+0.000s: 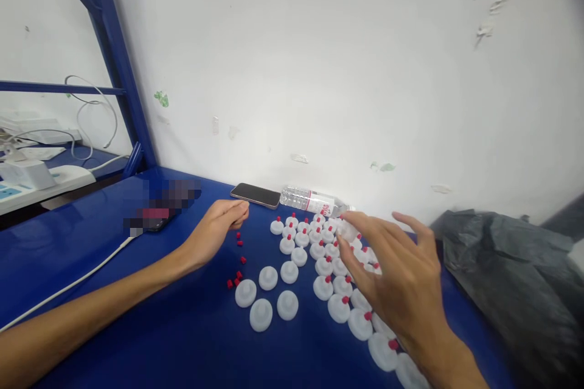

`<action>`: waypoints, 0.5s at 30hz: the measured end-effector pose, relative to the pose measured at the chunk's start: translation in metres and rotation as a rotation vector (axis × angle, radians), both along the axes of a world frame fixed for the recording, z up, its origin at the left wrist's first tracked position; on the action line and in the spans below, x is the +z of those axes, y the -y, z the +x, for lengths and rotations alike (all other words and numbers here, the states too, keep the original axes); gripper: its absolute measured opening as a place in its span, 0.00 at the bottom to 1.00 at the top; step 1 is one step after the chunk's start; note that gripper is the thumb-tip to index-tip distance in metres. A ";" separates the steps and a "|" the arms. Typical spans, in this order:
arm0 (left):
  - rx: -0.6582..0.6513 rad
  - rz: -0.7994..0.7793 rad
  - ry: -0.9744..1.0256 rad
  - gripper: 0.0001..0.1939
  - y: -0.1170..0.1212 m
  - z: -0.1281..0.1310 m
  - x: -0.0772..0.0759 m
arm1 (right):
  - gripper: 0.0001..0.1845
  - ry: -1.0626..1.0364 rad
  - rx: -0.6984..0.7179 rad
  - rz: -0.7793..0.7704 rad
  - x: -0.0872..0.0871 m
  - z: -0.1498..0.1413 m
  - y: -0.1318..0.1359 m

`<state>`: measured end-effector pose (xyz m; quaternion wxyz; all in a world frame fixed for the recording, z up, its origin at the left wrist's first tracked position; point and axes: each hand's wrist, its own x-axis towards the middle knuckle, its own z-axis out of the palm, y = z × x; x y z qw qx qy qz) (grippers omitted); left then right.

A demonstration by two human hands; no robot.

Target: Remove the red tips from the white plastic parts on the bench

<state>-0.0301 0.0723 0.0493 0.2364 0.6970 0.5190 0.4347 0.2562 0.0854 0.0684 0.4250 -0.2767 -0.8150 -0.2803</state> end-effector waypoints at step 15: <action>-0.048 0.183 -0.658 0.07 -0.001 -0.003 -0.023 | 0.05 0.060 0.163 -0.404 -0.025 -0.017 -0.001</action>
